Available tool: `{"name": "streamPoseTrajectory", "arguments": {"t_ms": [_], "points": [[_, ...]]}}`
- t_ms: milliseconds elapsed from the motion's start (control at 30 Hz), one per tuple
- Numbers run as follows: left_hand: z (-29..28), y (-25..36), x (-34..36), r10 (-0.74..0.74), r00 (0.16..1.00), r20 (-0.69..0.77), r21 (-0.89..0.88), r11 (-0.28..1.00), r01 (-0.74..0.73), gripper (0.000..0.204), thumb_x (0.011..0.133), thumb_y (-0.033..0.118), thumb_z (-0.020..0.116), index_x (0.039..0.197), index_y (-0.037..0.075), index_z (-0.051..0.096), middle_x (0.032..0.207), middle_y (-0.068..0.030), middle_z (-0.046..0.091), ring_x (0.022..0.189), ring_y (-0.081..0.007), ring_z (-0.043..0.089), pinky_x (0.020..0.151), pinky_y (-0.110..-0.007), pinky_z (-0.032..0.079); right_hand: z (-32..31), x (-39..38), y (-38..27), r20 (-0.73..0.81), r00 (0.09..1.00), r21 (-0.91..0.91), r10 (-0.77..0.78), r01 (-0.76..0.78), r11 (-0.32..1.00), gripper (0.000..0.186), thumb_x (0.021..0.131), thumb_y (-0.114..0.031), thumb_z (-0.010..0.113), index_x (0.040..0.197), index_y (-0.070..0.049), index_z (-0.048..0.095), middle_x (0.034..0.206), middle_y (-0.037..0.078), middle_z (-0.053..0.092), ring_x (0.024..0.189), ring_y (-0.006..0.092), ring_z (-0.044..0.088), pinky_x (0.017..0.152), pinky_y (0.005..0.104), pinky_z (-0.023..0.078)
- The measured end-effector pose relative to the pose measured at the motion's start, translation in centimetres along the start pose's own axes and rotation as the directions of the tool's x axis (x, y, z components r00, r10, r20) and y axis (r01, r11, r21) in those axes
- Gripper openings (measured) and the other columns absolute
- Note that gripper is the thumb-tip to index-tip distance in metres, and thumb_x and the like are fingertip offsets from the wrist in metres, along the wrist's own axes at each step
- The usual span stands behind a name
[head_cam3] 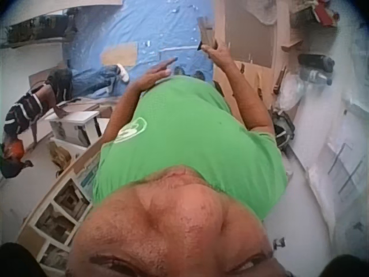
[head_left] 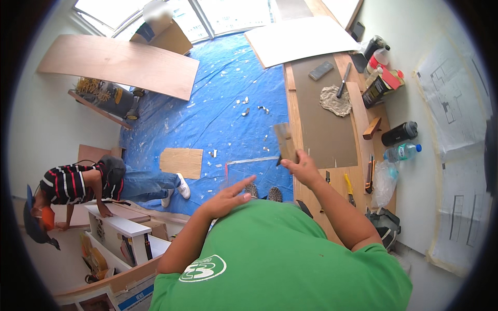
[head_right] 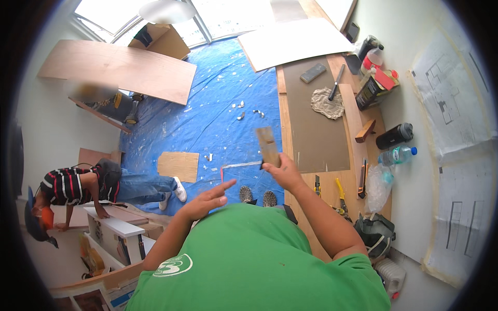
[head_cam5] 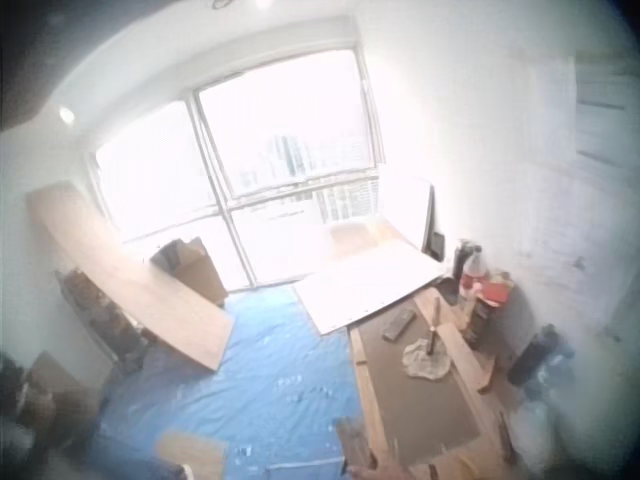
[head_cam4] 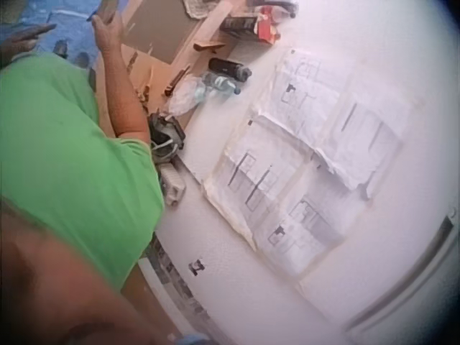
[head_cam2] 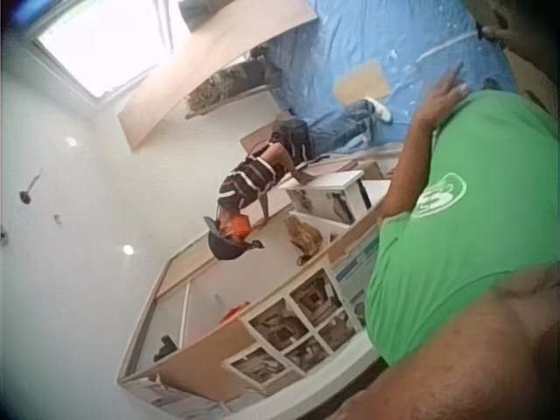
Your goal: The person adjusts a wooden hand plane using a utility knife, repeatedly scraping and inspecting the blade area. They also retrieve a small metal file from a cabinet and briefly handle it before returning to the plane.
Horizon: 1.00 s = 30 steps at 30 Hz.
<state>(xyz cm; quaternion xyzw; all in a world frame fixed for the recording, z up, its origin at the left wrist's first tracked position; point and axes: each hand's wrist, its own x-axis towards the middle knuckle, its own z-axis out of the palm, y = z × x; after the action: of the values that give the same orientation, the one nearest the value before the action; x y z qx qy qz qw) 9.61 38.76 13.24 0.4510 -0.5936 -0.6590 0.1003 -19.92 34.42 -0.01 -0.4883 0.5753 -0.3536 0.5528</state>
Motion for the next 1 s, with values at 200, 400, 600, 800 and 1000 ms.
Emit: {"name": "streamPoseTrajectory", "arguments": {"t_ms": [200, 400, 600, 800, 1000], "points": [[-1.5, -8.5, -7.8, -0.271, 0.961, -0.054, -0.079, 0.961, 0.267, 0.06, 0.096, 0.03, 0.059, 0.153, 0.013, 0.051, 0.155, -0.0157, 0.052, 0.144, -0.0328, 0.046, 0.119, -0.04, 0.034, -13.6, 6.5, 9.8, -0.352, 0.919, -0.577, 0.179, -0.364, 0.731, 0.046, 0.084, -0.031, 0.079, 0.113, 0.003, 0.068, 0.104, 0.021, 0.076, 0.096, 0.0345, 0.074, 0.083, 0.0441, 0.057], [-0.6, -26.6, -12.8, -0.421, 0.658, -0.624, 0.101, 0.792, 0.602, 0.057, 0.089, 0.027, 0.06, 0.143, 0.008, 0.059, 0.141, -0.0211, 0.061, 0.128, -0.0355, 0.06, 0.109, -0.041, 0.047, -19.4, 8.0, 13.3, -0.421, 0.893, -0.832, 0.159, -0.45, 0.323, 0.054, 0.086, -0.032, 0.076, 0.12, 0.005, 0.058, 0.117, 0.029, 0.07, 0.112, 0.0459, 0.067, 0.095, 0.0516, 0.053], [7.6, -39.8, -22.6, -0.7, 0.233, -0.675, -0.341, 0.576, 0.743, 0.048, 0.085, 0.035, 0.067, 0.12, 0.002, 0.073, 0.123, -0.0242, 0.07, 0.115, -0.0384, 0.068, 0.099, -0.045, 0.052, -19.9, 8.0, 13.9, -0.347, 0.925, -0.909, 0.154, -0.372, 0.187, 0.06, 0.089, -0.03, 0.076, 0.128, 0.005, 0.047, 0.118, 0.025, 0.071, 0.109, 0.0445, 0.069, 0.093, 0.0496, 0.056], [13.3, -41.9, -27.2, -0.821, 0.174, -0.543, -0.307, 0.387, 0.869, 0.052, 0.082, 0.041, 0.071, 0.109, -0.002, 0.076, 0.118, -0.0242, 0.072, 0.109, -0.0393, 0.069, 0.095, -0.045, 0.054, -21.5, 9.7, 18.4, -0.295, 0.937, -0.922, 0.189, -0.331, 0.201, 0.066, 0.085, -0.039, 0.079, 0.122, 0.011, 0.055, 0.117, 0.03, 0.067, 0.114, 0.0428, 0.066, 0.096, 0.0474, 0.053], [10.5, -38.7, -23.3, -0.742, 0.246, -0.623, -0.391, 0.568, 0.724, 0.046, 0.083, 0.041, 0.073, 0.113, 0.008, 0.077, 0.114, -0.0204, 0.074, 0.108, -0.0377, 0.07, 0.092, -0.044, 0.055, -23.9, 12.1, 21.7, -0.26, 0.929, -0.961, 0.261, -0.276, 0.023, 0.067, 0.085, -0.051, 0.076, 0.12, 0.006, 0.068, 0.118, 0.028, 0.068, 0.117, 0.0409, 0.064, 0.1, 0.046, 0.05]]}}
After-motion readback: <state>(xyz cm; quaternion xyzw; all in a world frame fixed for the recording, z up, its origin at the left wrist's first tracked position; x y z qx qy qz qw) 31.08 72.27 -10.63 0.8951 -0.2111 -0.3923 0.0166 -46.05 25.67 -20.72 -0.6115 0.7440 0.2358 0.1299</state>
